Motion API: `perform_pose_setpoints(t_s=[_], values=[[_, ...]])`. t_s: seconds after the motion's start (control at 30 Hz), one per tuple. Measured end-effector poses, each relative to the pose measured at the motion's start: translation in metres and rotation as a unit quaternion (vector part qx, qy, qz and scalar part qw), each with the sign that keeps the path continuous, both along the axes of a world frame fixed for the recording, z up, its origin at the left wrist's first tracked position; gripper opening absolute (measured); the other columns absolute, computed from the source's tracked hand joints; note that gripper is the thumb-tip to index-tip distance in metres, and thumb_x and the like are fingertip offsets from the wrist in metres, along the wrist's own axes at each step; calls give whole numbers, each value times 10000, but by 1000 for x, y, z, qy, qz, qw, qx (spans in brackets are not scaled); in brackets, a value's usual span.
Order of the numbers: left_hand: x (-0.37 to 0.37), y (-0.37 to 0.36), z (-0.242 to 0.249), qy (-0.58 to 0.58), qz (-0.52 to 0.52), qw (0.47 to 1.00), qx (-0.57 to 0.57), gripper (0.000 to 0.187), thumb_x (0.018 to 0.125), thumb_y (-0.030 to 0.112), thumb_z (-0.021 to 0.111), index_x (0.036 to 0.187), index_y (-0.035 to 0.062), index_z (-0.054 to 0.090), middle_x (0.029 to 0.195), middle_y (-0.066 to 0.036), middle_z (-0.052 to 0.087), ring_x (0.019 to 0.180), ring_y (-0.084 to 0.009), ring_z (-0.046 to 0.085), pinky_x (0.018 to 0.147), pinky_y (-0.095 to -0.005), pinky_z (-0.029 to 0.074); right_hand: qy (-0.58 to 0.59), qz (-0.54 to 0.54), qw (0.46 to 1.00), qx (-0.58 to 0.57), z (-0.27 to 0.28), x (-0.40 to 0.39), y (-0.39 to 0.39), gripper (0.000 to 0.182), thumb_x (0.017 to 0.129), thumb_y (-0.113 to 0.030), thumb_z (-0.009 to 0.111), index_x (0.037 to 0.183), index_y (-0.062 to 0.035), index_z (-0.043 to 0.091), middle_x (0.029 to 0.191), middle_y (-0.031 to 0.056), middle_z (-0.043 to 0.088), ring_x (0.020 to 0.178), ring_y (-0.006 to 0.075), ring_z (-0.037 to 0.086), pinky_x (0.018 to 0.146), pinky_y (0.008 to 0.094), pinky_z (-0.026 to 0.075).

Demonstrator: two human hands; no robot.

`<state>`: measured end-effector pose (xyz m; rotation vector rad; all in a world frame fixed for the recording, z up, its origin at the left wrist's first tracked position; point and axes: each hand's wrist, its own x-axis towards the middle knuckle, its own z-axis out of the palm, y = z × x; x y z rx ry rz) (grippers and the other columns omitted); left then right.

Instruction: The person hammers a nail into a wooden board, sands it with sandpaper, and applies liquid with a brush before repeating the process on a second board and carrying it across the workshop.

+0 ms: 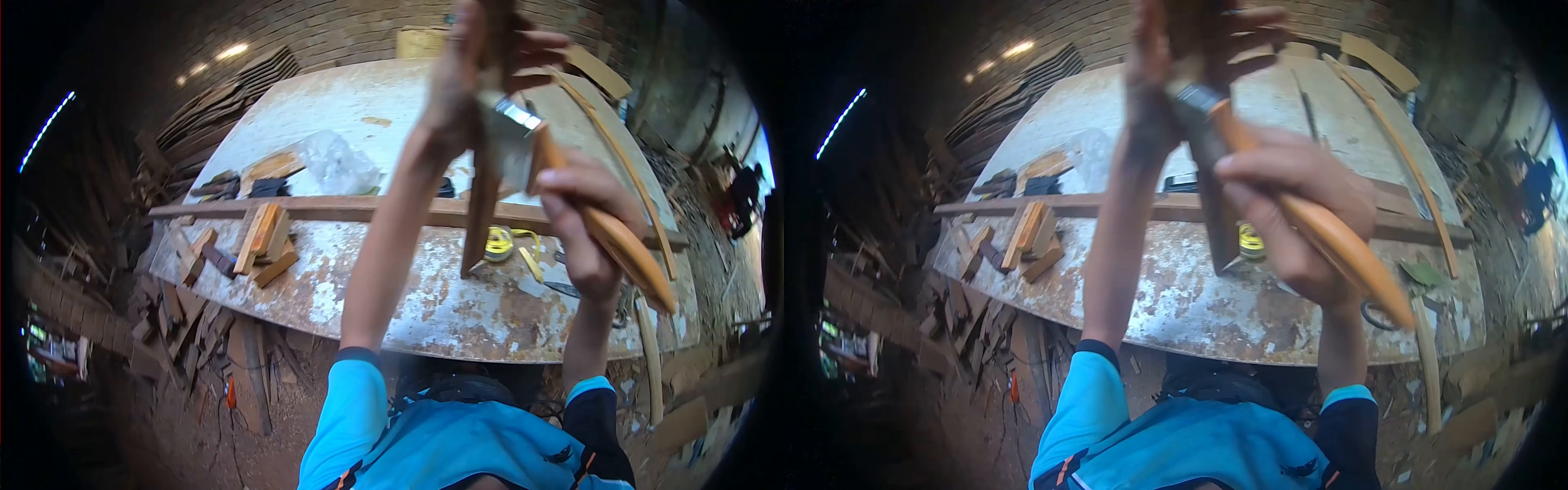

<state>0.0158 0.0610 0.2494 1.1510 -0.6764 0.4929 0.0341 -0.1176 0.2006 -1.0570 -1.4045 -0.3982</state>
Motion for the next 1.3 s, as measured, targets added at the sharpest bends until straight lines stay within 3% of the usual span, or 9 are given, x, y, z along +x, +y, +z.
perform_pose_setpoints(t_s=[0.1,0.2,0.3,0.37,0.57,0.7,0.8,1.0,1.3], values=[[-9,-13,2,-12,186,982,-24,911,827,783,163,1213,14,463,1101,-293,588,1008,-338,618,884,-413,504,41,23,993,107,-4,-9,5,200,751,16,684,939,-49,666,1024,192,654,896,214,664,767,301,523],[-12,-3,-2,-34,95,993,63,813,890,689,247,1304,11,419,1302,-304,456,1201,-415,476,1037,-506,361,-123,-160,976,80,-10,-3,22,212,727,26,692,922,-51,661,1052,237,639,902,286,669,747,328,538],[-14,22,-5,-31,23,998,51,787,902,666,264,1301,7,424,1322,-286,444,1255,-407,414,1057,-498,333,8,76,997,32,-6,-10,5,222,715,32,694,911,-66,663,1079,233,639,914,327,661,775,368,538],[-26,7,-2,3,117,992,47,786,898,662,297,1300,-1,424,1313,-279,450,1251,-399,416,1058,-495,326,-210,-270,928,150,-5,-4,14,218,718,-119,719,921,-127,639,1112,144,644,900,267,669,734,342,546],[-29,14,-8,-33,-16,999,-14,832,882,701,254,1279,-1,459,1222,-218,553,1134,-360,532,981,-465,411,-56,11,988,142,8,-14,17,150,754,-76,678,894,-112,638,936,112,679,867,248,681,676,328,565],[-24,1,-7,12,119,992,-50,765,913,650,280,1284,6,463,1199,-160,578,1087,-279,565,957,-398,431,-47,-107,956,268,52,11,41,204,734,-29,689,928,-83,657,881,96,674,737,210,665,652,293,536],[-13,-18,-6,-9,342,939,41,740,918,641,308,1272,9,460,1161,-135,587,1025,-251,586,902,-353,459,-46,57,985,156,69,15,15,159,821,-20,652,978,-30,669,917,60,676,790,88,628,686,222,502],[1,-36,2,35,254,961,106,857,829,779,224,1153,31,488,890,-98,616,610,-121,530,528,-233,416,-118,43,968,217,84,49,26,151,859,-30,632,996,19,591,934,128,642,753,152,632,669,226,529],[16,-22,0,31,205,973,99,876,808,801,233,1147,35,490,816,-63,582,556,-119,477,539,-251,408,-166,72,966,187,121,62,18,116,841,2,635,952,-29,650,908,96,658,843,149,626,728,241,532]])
